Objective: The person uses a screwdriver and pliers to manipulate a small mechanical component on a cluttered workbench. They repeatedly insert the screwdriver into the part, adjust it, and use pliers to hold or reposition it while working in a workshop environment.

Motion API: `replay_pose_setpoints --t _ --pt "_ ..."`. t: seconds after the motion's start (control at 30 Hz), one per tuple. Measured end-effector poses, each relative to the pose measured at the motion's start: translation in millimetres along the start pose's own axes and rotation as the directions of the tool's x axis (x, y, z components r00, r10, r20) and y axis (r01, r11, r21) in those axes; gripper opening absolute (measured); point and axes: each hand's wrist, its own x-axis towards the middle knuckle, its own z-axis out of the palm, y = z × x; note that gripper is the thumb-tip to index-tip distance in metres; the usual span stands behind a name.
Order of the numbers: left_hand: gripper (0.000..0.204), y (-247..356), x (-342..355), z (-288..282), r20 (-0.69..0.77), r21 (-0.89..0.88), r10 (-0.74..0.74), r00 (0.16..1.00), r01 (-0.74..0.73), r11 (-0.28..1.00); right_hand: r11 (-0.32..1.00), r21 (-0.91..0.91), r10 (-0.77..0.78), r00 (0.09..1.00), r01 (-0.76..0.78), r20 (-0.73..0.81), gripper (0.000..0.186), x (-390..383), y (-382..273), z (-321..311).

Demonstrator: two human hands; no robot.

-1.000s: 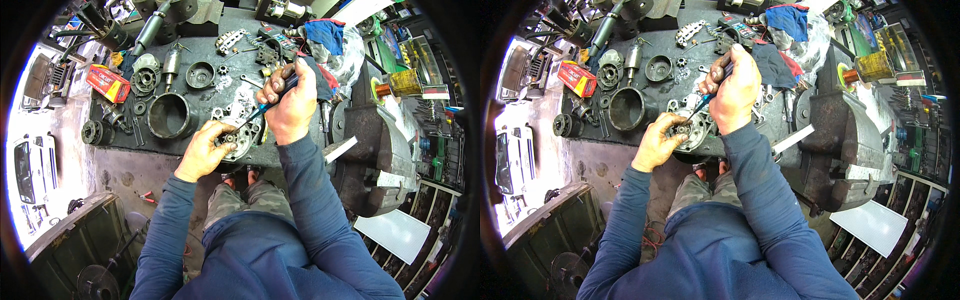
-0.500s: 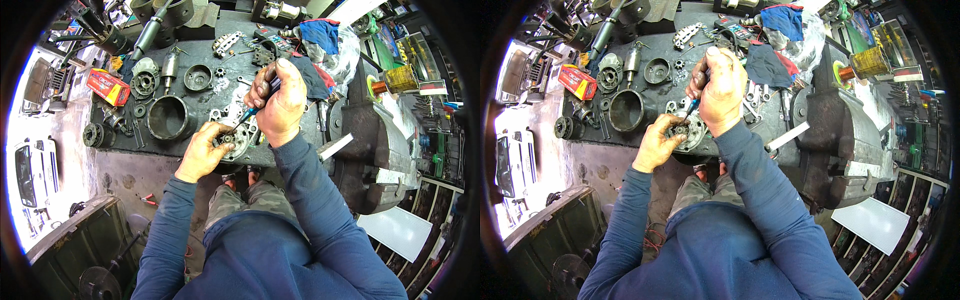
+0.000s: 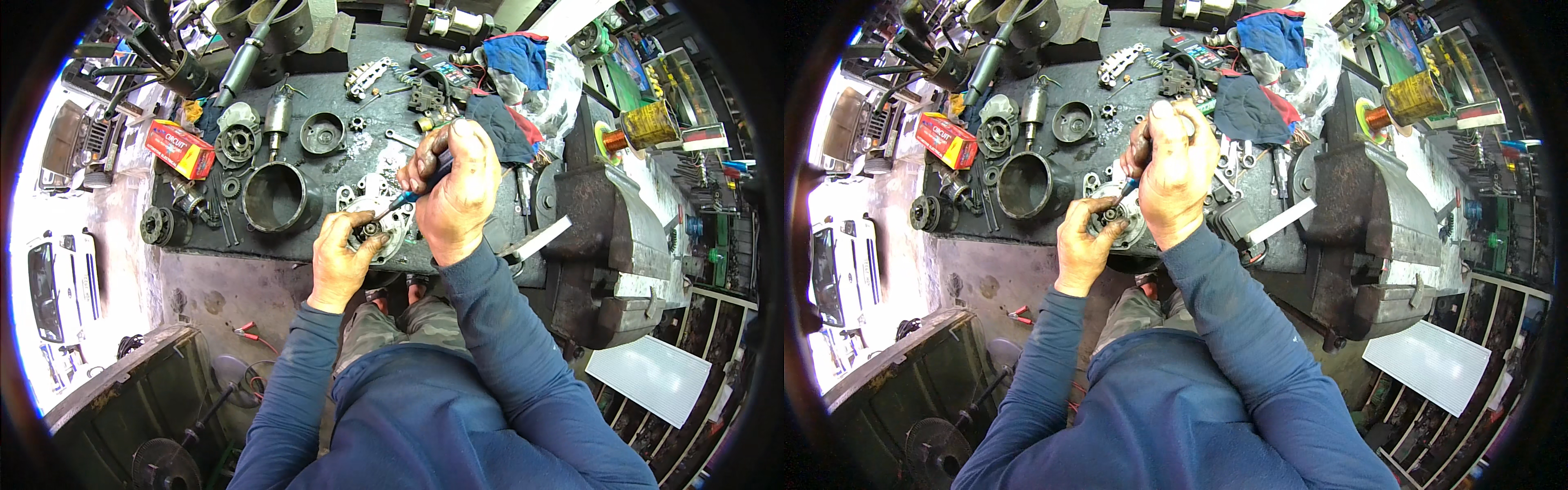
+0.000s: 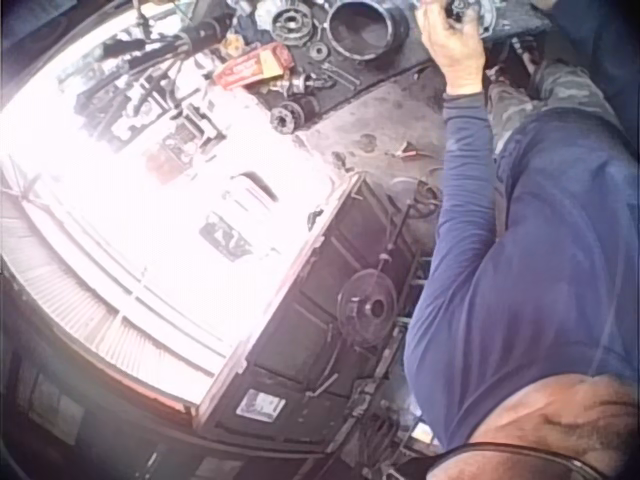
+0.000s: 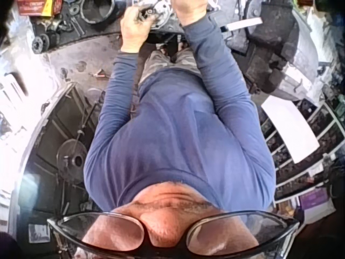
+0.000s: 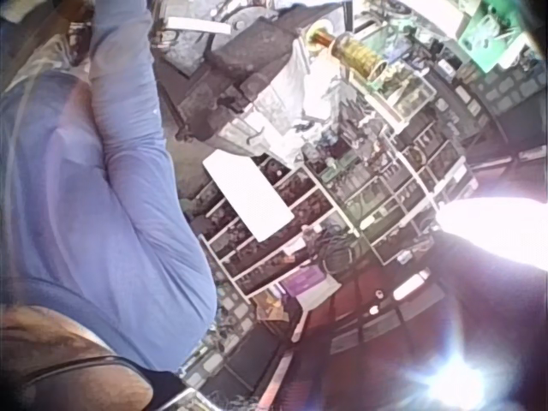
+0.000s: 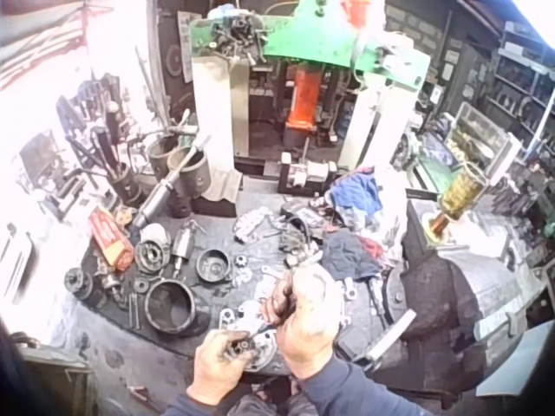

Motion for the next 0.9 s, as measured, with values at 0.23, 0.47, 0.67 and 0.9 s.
replay_pose_setpoints --t 0.23,0.47,0.67,0.9 --pt "0.039 -4 -3 10 -0.116 0.064 0.127 0.985 -0.120 0.991 0.999 -0.040 -0.038 0.999 0.037 -0.037 0.035 -5 1 5" --pt "0.035 -6 -4 -3 -0.020 0.058 0.161 0.987 -0.160 0.985 1.000 -0.010 -0.017 0.998 0.016 -0.062 0.028 1 0 7" --pt "0.033 -15 0 -13 0.053 0.075 0.210 0.976 -0.213 0.974 0.931 -0.329 -0.165 0.986 0.161 0.014 0.016 14 -11 -1" --pt "0.031 -10 -10 2 -0.047 0.093 0.156 0.987 -0.152 0.984 0.197 -0.970 -0.065 0.989 0.144 0.134 0.037 32 23 -22"
